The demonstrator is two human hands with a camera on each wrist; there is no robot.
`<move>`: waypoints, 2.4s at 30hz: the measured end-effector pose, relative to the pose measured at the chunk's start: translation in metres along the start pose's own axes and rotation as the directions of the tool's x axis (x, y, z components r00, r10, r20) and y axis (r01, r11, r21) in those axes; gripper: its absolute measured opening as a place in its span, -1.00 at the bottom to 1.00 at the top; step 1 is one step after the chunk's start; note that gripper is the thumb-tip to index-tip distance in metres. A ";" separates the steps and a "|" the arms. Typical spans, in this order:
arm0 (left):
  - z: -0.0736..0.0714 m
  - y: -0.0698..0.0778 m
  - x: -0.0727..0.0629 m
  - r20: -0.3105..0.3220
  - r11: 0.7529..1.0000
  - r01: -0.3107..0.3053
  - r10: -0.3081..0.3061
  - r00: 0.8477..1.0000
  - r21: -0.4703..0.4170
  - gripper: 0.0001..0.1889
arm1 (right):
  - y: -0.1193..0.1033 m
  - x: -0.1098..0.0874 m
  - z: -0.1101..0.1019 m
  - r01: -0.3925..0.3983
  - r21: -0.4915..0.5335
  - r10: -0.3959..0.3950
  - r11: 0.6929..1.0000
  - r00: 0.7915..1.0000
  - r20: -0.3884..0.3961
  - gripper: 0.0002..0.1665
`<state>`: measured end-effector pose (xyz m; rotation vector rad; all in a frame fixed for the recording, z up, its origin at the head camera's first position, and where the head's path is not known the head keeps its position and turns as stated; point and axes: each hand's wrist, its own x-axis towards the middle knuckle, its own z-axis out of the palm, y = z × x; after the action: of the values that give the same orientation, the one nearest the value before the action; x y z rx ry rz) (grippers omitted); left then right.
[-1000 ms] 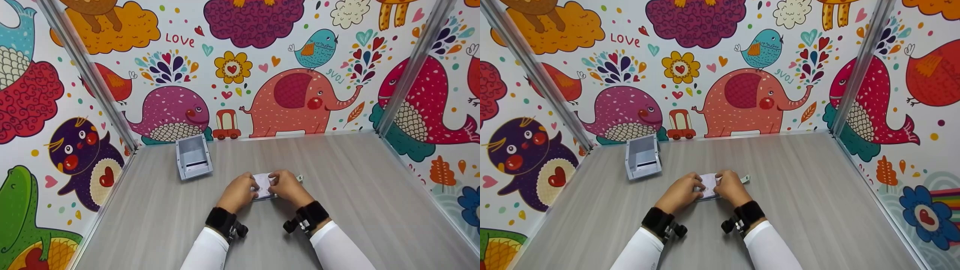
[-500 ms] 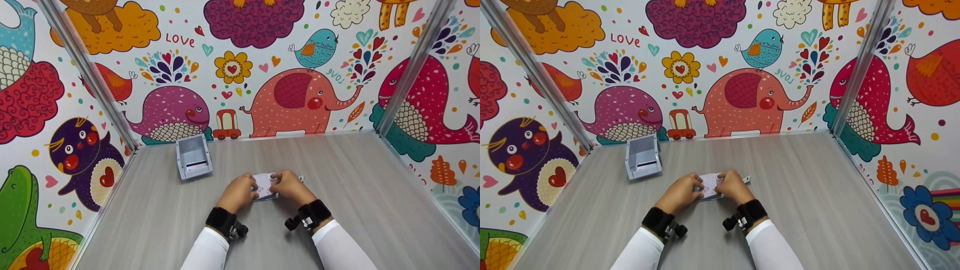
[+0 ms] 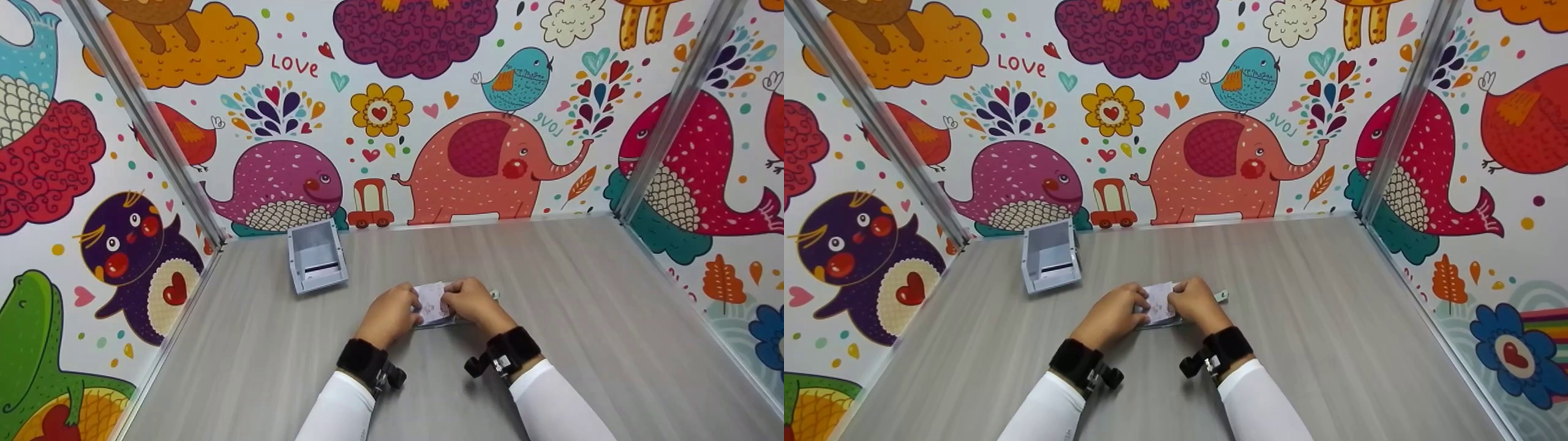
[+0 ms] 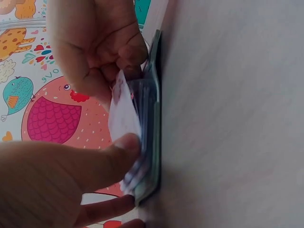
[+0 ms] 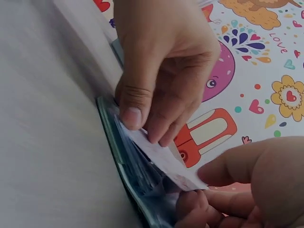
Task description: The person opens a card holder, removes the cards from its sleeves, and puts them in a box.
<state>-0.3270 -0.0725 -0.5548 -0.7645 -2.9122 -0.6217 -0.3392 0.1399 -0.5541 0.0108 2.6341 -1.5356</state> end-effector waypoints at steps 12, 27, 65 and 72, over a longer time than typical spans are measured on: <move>0.001 0.002 0.001 0.005 0.999 0.036 -0.036 0.999 0.023 -0.81 | 0.002 0.001 0.007 -0.010 -0.008 0.010 1.000 0.999 -0.045 -0.93; -0.003 0.004 0.000 0.007 0.998 0.044 -0.044 0.999 0.039 -0.78 | 0.006 0.004 -0.016 -0.069 0.054 0.071 0.996 0.997 -0.039 -0.94; -0.037 0.024 0.004 -0.290 0.918 -0.012 -0.112 0.950 -0.396 -0.73 | -0.010 0.002 -0.022 0.217 0.307 -0.218 0.927 0.975 -0.029 -0.90; -0.040 0.029 0.004 -0.315 0.884 -0.035 -0.129 0.940 -0.465 -0.79 | -0.011 0.002 -0.021 0.260 0.342 -0.273 0.903 0.962 -0.009 -0.91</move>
<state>-0.3178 -0.0639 -0.5073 -0.5452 -2.4897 -1.3452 -0.3433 0.1530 -0.5347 -0.3666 2.3811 -2.0393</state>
